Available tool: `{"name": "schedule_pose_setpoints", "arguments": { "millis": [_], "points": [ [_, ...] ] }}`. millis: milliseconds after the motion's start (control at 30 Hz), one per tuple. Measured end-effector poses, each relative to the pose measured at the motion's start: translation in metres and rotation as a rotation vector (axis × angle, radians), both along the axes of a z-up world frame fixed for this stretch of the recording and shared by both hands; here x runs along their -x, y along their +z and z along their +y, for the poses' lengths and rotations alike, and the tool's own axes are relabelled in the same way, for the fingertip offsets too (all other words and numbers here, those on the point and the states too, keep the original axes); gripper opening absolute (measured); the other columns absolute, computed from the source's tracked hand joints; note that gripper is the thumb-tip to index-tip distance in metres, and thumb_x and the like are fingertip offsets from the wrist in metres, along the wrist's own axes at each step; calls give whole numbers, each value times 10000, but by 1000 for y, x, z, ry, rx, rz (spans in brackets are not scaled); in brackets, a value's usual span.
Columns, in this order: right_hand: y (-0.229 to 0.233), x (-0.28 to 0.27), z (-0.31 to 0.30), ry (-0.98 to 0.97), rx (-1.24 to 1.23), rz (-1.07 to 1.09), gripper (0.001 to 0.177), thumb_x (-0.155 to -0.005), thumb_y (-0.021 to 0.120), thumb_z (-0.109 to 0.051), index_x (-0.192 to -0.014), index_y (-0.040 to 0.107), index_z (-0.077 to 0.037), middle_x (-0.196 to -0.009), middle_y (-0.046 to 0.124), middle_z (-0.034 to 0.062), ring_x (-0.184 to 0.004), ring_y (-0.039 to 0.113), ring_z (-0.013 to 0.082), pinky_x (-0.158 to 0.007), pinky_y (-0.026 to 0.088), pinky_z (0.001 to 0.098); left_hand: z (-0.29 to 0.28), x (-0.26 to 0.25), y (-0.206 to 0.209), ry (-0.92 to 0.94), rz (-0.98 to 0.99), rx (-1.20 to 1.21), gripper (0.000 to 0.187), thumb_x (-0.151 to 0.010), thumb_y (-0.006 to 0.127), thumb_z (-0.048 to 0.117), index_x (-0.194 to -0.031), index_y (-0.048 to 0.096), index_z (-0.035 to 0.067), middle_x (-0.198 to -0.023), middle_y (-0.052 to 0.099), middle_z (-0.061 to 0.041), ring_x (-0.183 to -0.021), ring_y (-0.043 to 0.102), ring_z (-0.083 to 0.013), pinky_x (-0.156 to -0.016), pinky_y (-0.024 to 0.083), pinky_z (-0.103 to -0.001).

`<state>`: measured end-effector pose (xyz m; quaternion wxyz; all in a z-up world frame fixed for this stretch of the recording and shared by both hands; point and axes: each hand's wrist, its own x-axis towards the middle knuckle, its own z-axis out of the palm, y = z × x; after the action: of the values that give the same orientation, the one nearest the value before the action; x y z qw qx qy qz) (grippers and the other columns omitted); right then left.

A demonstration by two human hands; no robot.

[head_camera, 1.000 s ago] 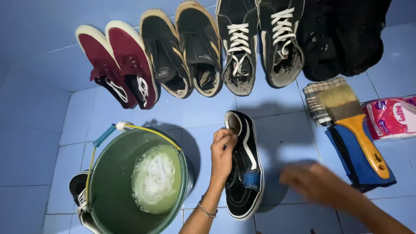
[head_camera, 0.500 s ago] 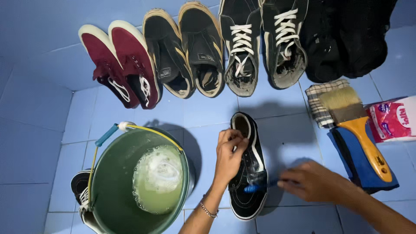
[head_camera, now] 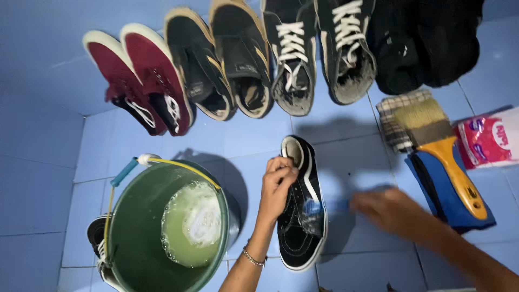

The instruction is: The person washes a shoe by scrubbing the exterior with a blue toothbrush dipped in a bucket of soapy water.

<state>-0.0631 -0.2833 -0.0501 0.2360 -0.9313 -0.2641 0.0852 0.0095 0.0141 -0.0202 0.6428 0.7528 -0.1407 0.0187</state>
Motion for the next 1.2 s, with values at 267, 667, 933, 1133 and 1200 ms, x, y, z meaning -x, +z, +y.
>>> {"name": "schedule_pose_setpoints", "arguments": {
  "millis": [267,667,933,1133,1200],
  "points": [
    [-52,12,-30,-37,5,29,232,-885,655,-339,-1072,786,-299,-898,833,-44,-705,781,221,-686,598,419,2,-3,1,-9,30,34,309,-990,597,121,-686,552,93,-924,543,10,-1015,478,-186,-941,344,-340],
    [-42,61,13,112,-89,-18,180,-1010,533,-373,-989,682,-273,-738,701,-17,-520,693,210,-484,534,407,12,-2,-29,56,24,128,288,-1016,586,118,-730,578,87,-993,574,-16,-1075,534,-191,-1002,362,-333],
    [-67,56,-11,-33,-65,-163,146,-928,660,-334,-1054,670,-259,-879,759,-58,-615,737,199,-543,566,415,13,-8,-29,119,18,110,291,-1014,585,149,-729,574,95,-970,565,-10,-1056,518,-188,-995,345,-339],
    [-43,38,6,40,-10,-163,170,-992,568,-348,-1028,663,-212,-708,712,-15,-504,676,203,-498,556,397,11,-7,-26,77,10,91,285,-998,585,131,-714,568,110,-973,581,0,-1045,512,-180,-988,334,-329],
    [-46,32,4,111,148,-198,154,-1001,575,-415,-998,635,-273,-712,662,-36,-498,633,237,-544,517,472,9,-6,-18,45,21,78,307,-1007,569,124,-701,552,103,-951,576,-8,-1023,512,-181,-959,336,-333]
  ]
}}
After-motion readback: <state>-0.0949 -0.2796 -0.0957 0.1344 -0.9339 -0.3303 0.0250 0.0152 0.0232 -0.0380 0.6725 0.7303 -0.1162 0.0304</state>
